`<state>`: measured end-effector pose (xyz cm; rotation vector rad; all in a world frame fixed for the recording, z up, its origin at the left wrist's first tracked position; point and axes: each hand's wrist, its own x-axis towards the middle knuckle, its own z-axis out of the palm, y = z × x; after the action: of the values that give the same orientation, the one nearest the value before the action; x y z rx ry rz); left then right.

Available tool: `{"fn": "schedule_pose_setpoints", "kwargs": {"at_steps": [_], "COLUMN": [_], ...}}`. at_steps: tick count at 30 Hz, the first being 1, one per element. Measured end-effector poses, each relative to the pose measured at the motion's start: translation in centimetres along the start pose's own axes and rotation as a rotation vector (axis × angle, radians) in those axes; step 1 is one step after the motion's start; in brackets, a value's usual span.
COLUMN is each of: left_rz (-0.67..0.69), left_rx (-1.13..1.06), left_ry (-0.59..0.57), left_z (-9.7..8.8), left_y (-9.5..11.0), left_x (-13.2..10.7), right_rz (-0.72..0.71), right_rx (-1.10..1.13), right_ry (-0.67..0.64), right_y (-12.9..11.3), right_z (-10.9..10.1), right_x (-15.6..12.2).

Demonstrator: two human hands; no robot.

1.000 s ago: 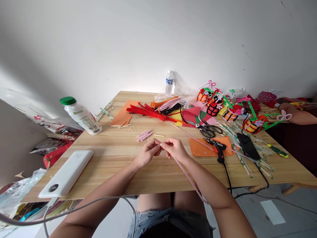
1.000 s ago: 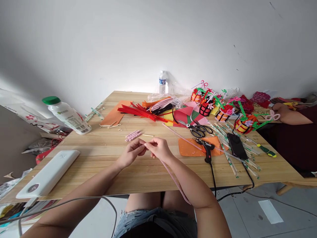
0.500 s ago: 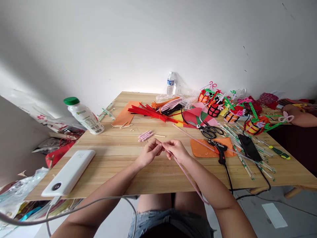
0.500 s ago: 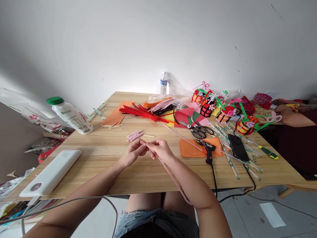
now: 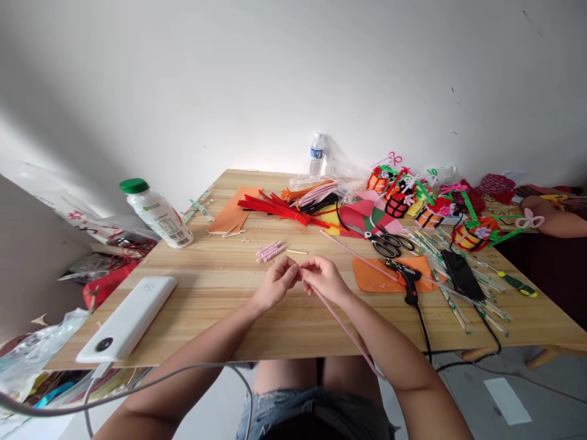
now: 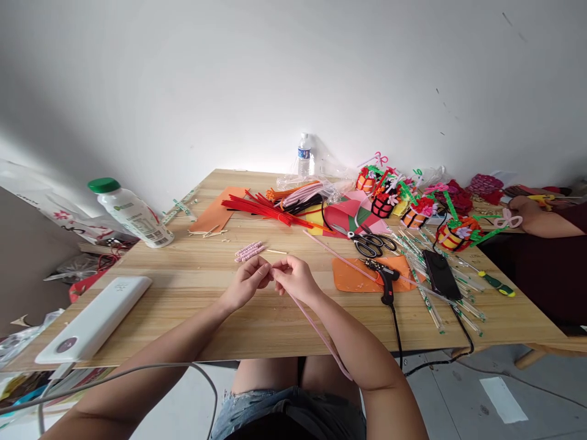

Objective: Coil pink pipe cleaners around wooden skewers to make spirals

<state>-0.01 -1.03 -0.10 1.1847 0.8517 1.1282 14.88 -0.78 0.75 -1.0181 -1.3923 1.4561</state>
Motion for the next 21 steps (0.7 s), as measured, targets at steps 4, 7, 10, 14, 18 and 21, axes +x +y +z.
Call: {"fn": "schedule_pose_setpoints", "kwargs": {"at_steps": [4,7,10,14,18,21], "left_rz": [-0.016,-0.07,-0.113,-0.09,-0.017,0.138], "left_rx": [-0.005,-0.066,-0.087,-0.009,0.122,0.197], "left_ry": [-0.021,-0.077,-0.109,-0.052,0.026,0.092], "left_z": [-0.05,-0.28,-0.41,-0.3,-0.36,-0.49], "left_y": [0.19,0.31,0.37,0.25,-0.22,-0.58], "left_x": [0.0,0.13,0.26,0.34,0.31,0.13], "right_rz": [-0.233,-0.476,-0.602,-0.579,-0.484,-0.363], "right_rx": [-0.225,-0.413,-0.492,-0.477,-0.42,-0.338], "right_ry": [0.008,0.046,0.077,0.08,0.122,0.154], "right_y": [0.71,0.91,0.88,0.74,0.65,0.55], "right_z": [-0.16,-0.54,-0.83,-0.85,-0.48,-0.22], "right_x": [0.04,0.23,0.37,0.32,0.21,0.2]}}
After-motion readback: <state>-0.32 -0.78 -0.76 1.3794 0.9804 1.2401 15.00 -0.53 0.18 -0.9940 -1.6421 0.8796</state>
